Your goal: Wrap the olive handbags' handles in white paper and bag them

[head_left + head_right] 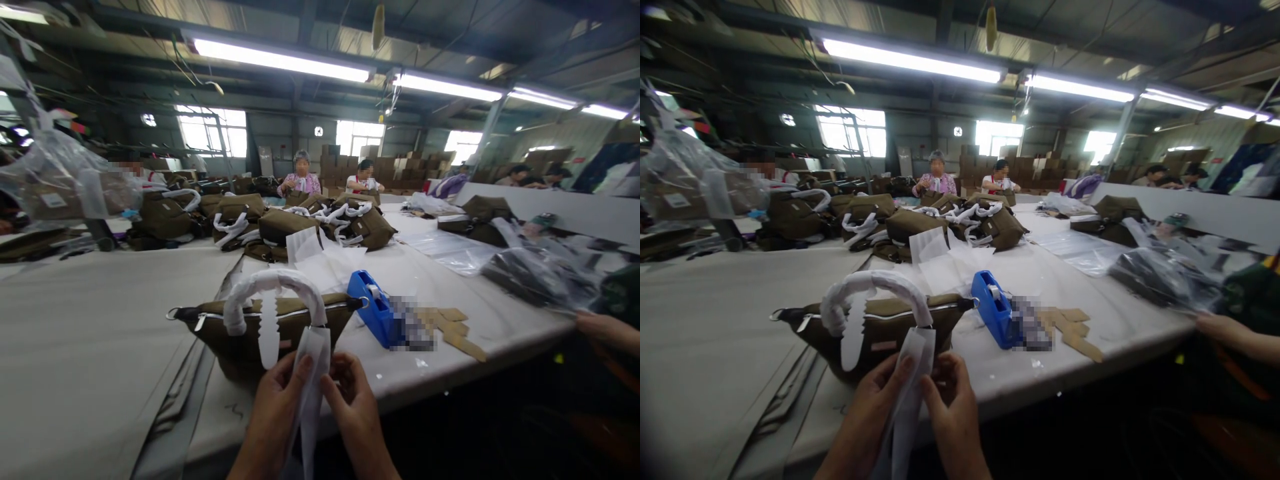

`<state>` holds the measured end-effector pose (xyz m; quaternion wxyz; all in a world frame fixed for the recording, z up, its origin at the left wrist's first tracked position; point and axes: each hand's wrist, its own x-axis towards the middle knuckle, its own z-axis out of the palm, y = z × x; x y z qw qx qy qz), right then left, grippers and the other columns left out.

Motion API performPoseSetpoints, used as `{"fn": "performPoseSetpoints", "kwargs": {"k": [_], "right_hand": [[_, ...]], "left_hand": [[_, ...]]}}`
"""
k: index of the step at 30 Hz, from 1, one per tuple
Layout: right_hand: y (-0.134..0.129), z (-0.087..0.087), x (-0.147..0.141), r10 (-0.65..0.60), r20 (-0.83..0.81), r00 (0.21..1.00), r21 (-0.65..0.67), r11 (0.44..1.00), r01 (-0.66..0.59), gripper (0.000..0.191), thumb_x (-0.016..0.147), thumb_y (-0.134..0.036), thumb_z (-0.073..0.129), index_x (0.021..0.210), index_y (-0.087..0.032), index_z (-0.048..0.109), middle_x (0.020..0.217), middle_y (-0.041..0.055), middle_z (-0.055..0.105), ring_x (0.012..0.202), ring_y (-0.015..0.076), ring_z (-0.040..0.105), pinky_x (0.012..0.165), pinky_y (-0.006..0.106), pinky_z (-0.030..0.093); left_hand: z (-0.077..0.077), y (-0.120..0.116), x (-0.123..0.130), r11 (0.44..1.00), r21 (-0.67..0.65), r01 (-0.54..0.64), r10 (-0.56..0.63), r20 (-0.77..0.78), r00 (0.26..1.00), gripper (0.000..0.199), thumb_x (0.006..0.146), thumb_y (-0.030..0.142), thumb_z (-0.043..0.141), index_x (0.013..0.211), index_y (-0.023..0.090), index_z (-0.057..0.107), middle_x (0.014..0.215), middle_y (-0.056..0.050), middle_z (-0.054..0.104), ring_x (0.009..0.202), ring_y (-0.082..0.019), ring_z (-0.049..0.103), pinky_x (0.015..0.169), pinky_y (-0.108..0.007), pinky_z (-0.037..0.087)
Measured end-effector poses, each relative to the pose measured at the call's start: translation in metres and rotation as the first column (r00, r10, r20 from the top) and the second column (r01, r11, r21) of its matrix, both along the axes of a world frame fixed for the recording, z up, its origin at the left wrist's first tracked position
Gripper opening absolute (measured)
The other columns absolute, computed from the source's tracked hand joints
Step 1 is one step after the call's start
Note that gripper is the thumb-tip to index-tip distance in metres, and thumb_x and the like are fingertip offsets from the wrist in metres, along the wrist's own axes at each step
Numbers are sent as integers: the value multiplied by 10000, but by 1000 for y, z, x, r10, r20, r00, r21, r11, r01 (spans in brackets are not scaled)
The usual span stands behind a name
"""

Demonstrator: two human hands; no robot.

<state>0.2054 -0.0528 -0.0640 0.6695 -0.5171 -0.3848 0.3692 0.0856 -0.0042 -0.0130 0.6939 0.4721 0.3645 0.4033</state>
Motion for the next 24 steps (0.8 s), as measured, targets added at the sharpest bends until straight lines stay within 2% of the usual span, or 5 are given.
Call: {"fn": "performPoseSetpoints", "kwargs": {"k": [5,12,16,20,24], "right_hand": [[-20,-24,-19,191,-62,980,-17,981,-192,499,771,-390,763,1194,-206,574,1072,103,717,957,277,695,869,399,554],[-21,-65,-28,160,415,896,-67,987,-145,403,694,-286,752,1085,-211,689,1005,114,736,908,311,701,768,355,558],[-23,-35,-7,181,374,910,-30,983,-183,326,739,-380,749,1025,-223,736,962,80,709,855,270,674,763,332,545],[-11,10,12,0,219,976,12,1000,-3,372,954,-504,544,1124,-219,713,931,55,703,754,193,630,706,287,517],[9,24,11,14,127,992,15,1000,-16,342,876,-517,680,971,-191,721,869,47,709,797,200,639,721,276,508]], "left_hand": [[2,-2,3,999,-33,-19,18,-16,1000,580,819,599,726,1160,131,709,1043,-112,769,937,-267,713,781,-294,538],[-5,-2,5,979,170,-113,153,-243,958,602,831,650,665,1150,141,698,1046,-82,767,1034,-303,673,920,-348,479],[-5,1,3,965,242,-98,178,-333,926,630,827,697,624,1122,145,701,1068,-92,763,1037,-324,674,902,-368,498],[-5,0,3,963,244,-116,189,-297,936,602,808,692,642,1066,155,725,1024,-96,775,984,-322,702,793,-336,548],[-8,-1,2,950,269,-160,240,-300,923,587,781,690,670,1022,161,749,944,-85,784,936,-324,717,777,-339,568]]}}
